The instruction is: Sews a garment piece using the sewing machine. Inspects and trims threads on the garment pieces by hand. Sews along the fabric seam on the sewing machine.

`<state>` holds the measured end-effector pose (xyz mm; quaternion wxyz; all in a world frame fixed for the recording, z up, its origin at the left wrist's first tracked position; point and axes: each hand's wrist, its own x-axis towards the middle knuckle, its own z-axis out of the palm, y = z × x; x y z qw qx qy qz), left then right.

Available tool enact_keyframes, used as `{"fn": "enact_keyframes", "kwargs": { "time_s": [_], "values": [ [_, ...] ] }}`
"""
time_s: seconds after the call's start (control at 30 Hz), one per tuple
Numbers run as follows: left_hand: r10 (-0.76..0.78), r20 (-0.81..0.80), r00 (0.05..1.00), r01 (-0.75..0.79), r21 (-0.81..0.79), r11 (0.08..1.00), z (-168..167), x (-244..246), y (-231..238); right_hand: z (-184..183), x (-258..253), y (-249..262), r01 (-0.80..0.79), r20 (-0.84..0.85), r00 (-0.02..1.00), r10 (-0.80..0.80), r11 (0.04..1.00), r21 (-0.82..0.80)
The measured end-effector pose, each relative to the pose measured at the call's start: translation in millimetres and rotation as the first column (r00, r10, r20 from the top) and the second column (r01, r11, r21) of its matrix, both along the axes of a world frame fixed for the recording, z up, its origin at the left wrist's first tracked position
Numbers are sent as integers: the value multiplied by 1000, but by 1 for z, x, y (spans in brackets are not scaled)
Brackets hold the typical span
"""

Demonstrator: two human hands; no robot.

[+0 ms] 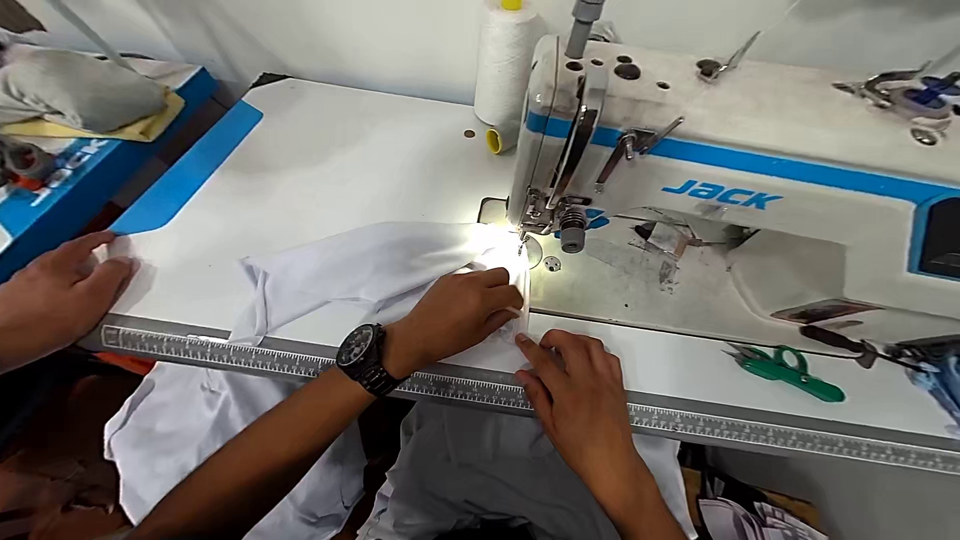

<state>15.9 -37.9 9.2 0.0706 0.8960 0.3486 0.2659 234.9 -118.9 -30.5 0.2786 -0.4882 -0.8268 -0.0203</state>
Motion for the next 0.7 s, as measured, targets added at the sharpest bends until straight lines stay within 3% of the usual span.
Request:
{"fn": "enact_keyframes", "kwargs": {
  "time_s": [0.13,0.23,0.5,0.7],
  "values": [
    [-125,-54,991,130,111,985,-1,-6,1,-1,0,0,5,4,1000,-5,1000,-7],
    [-198,-39,979,201,89,976,-8,-11,1,0,0,0,5,6,1000,-5,1000,-7],
    [-180,46,983,177,69,982,-15,-10,-5,-1,1,0,3,13,1000,-3,1000,-3],
    [-207,-32,978,209,62,976,-16,-13,-9,-3,2,1,-5,-3,1000,5,1000,-4]
  ]
}}
